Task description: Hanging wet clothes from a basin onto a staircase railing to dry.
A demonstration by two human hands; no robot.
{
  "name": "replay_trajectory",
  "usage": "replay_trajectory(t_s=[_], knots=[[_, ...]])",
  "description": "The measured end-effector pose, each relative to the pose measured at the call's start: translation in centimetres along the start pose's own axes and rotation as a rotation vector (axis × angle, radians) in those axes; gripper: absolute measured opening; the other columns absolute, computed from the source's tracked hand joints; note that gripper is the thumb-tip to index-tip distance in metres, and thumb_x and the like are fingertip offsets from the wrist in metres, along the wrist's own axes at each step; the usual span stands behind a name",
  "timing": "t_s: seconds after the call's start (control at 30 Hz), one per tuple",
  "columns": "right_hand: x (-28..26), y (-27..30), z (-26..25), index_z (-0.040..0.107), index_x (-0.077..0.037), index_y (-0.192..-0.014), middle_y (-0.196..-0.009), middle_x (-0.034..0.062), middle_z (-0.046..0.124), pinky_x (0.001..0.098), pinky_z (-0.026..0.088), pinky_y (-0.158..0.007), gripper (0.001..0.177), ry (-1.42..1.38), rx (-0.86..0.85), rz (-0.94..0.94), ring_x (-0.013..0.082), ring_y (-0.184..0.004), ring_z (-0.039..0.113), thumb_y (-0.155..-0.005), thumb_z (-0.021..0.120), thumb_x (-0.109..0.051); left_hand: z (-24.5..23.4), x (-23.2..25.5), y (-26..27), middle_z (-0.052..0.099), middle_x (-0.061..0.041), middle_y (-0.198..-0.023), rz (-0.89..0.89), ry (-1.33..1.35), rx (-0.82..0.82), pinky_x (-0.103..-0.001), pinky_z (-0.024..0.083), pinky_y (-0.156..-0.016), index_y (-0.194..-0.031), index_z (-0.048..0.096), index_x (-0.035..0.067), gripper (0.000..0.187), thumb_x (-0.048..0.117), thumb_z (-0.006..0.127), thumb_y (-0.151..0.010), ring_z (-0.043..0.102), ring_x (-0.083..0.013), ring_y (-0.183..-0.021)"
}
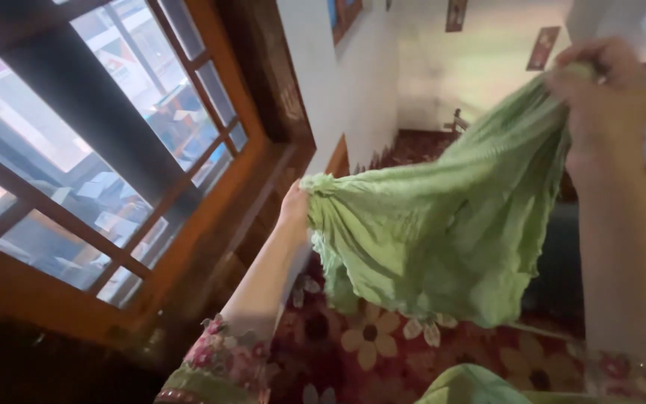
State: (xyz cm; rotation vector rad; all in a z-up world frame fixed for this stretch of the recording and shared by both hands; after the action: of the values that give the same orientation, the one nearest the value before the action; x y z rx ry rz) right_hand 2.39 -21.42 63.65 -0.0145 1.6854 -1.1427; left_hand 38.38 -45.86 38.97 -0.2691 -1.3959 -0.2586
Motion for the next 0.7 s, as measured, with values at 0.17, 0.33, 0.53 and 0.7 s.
replay_trajectory(t_s=[0.17,0.33,0.53,0.7], knots=[[2.2,2.5,11.2,0.072,-0.010,-0.128,-0.149,0.0171,0.053,0.0529,0.038,-0.109,0.048,0.729,-0.542,0.036,0.0386,-0.134,0.049,-0.085,0.090,-0.018,6.7,8.1,0.6,0.067,-0.015,-0.117,-0.135,0.501,-0.142,-0.045,0.062,-0.084,-0.124,0.061,0.011,0.031,0.011,0.045,-0.098,0.070,-0.0285,-0.101],[7.6,5.3,19.1,0.059,-0.015,-0.142,-0.133,0.0152,0.069,0.0407,0.052,-0.098,0.066,0.309,-0.680,0.079,0.0317,-0.120,0.066,-0.082,0.082,-0.025,11.9,15.3,2.1,0.067,-0.018,-0.131,0.633,-0.274,-0.342,-0.043,0.050,-0.107,-0.138,0.062,0.004,0.046,0.017,0.072,-0.094,0.063,-0.0324,-0.125],[8.8,2.1,17.9,0.072,-0.006,-0.118,-0.108,0.0163,0.077,0.0403,0.057,-0.089,0.036,0.410,-0.218,-0.065,0.0323,-0.103,0.075,-0.083,0.075,-0.013,9.0,1.4,-5.9,0.067,-0.016,-0.129,0.281,-0.648,-0.389,-0.039,0.046,-0.103,-0.136,0.057,0.010,0.072,0.044,0.083,-0.078,0.061,-0.0287,-0.122],[10.7,-0.3,16.9,0.070,-0.005,-0.122,-0.106,0.0185,0.075,0.0421,0.055,-0.084,0.044,0.621,-0.134,0.065,0.0356,-0.100,0.072,-0.082,0.081,-0.020,7.3,-0.9,-10.3,0.075,-0.017,-0.113,0.119,-0.956,-0.331,-0.045,0.055,-0.091,-0.127,0.069,0.014,0.052,0.040,0.073,-0.082,0.071,-0.0330,-0.107]])
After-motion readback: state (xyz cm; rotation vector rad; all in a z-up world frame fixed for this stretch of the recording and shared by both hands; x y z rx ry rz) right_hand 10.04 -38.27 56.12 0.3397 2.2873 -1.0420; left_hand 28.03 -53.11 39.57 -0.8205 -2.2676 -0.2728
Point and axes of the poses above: each hand's wrist, its own y-axis away from the middle knuckle, its own z-axis out of the palm, x = y × z, the point moved 7 cm from there along -y, towards the middle knuckle
